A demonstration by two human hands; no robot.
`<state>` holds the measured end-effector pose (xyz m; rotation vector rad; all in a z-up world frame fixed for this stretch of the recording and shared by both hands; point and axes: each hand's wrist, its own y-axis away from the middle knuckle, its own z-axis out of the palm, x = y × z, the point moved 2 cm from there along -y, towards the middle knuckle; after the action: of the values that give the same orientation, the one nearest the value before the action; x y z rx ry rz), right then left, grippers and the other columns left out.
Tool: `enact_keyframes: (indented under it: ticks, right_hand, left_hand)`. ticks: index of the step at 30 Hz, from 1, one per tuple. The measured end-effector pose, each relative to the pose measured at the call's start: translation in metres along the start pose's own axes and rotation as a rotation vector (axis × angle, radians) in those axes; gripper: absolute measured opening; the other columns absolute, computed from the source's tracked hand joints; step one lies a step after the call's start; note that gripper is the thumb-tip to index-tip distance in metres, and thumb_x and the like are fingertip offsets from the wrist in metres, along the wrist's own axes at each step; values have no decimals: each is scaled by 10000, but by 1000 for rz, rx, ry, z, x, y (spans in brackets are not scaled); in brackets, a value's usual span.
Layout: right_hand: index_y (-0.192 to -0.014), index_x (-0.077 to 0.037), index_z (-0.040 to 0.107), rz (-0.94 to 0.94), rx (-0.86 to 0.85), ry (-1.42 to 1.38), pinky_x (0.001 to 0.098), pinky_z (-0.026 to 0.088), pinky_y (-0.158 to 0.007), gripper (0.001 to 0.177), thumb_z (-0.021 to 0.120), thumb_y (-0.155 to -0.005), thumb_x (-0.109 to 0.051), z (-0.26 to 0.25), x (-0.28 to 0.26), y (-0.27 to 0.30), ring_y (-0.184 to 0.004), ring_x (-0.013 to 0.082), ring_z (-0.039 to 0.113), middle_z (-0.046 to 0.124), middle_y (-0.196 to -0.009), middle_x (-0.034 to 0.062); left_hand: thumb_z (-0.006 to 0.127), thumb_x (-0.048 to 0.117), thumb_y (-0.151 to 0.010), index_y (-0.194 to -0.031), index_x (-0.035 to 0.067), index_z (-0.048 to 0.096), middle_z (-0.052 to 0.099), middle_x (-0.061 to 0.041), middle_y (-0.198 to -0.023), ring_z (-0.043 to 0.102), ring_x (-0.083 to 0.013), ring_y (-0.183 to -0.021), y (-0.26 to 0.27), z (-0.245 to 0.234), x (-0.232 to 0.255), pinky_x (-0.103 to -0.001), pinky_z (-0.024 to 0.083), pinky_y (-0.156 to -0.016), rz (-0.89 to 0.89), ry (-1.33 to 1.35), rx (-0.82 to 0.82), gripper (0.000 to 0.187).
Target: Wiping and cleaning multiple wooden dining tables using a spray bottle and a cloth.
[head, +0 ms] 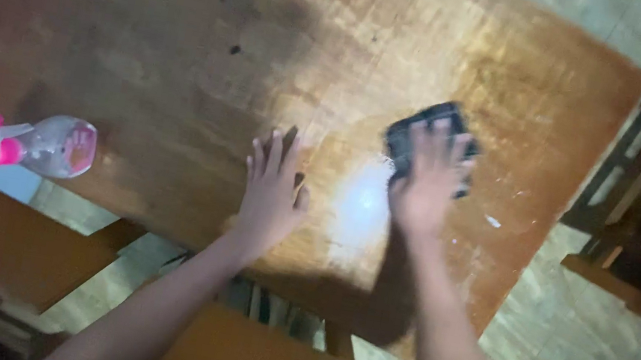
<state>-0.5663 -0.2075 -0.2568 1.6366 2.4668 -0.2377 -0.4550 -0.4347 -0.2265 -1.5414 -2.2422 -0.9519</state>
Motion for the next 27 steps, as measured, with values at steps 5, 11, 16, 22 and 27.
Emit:
enact_keyframes:
  ticks: [5, 11, 16, 22, 27]
  right_hand:
    - [-1633, -160, 341, 186, 76, -69, 732, 30, -1230, 951, 654, -744, -34, -19, -17, 40, -1573, 500, 59, 201, -1721, 173]
    - [-1573, -250, 443, -115, -84, 1, 753, 82, -1219, 848, 624, -778, -17, 34, -122, 62, -1566, 477, 99, 213, -1700, 113]
    - [-1615, -304, 383, -339, -44, 122, 684, 118, -1234, 864, 664, -841, -43, 41, -119, -56, -1577, 411, 113, 211, -1726, 77]
    - [-1626, -255, 409, -47, 97, 6, 718, 138, -1243, 880, 673, -828, 3, 14, 9, -118, -1603, 417, 148, 232, -1735, 62]
    - [-1633, -206, 363, 366, 173, 6, 719, 84, -1232, 907, 670, -802, -7, -5, 35, -37, -1568, 499, 120, 200, -1737, 123]
  left_hand:
    - [554, 240, -973, -1613, 85, 133, 138, -301, -1649, 108, -593, -1468, -5, -7, -7, -638, 182, -1204, -27, -33, -54, 781]
    - [449, 264, -1044, -1614, 51, 119, 366, -370, -1531, 343, -594, -1404, -24, -10, -15, -588, 324, -1164, -123, -61, -4, 693]
    - [425, 285, -1043, -1635, 42, 102, 467, -376, -1446, 435, -596, -1342, -30, -15, -14, -567, 387, -1163, -182, -60, -41, 717]
    - [476, 274, -981, -1588, -10, 119, 416, -393, -1456, 388, -630, -1300, -30, -17, -11, -592, 371, -1068, -151, -83, -69, 760]
    - [454, 241, -1013, -1601, -19, 168, 417, -321, -1538, 428, -616, -1328, -30, -17, -11, -569, 467, -1014, -171, -60, -97, 704]
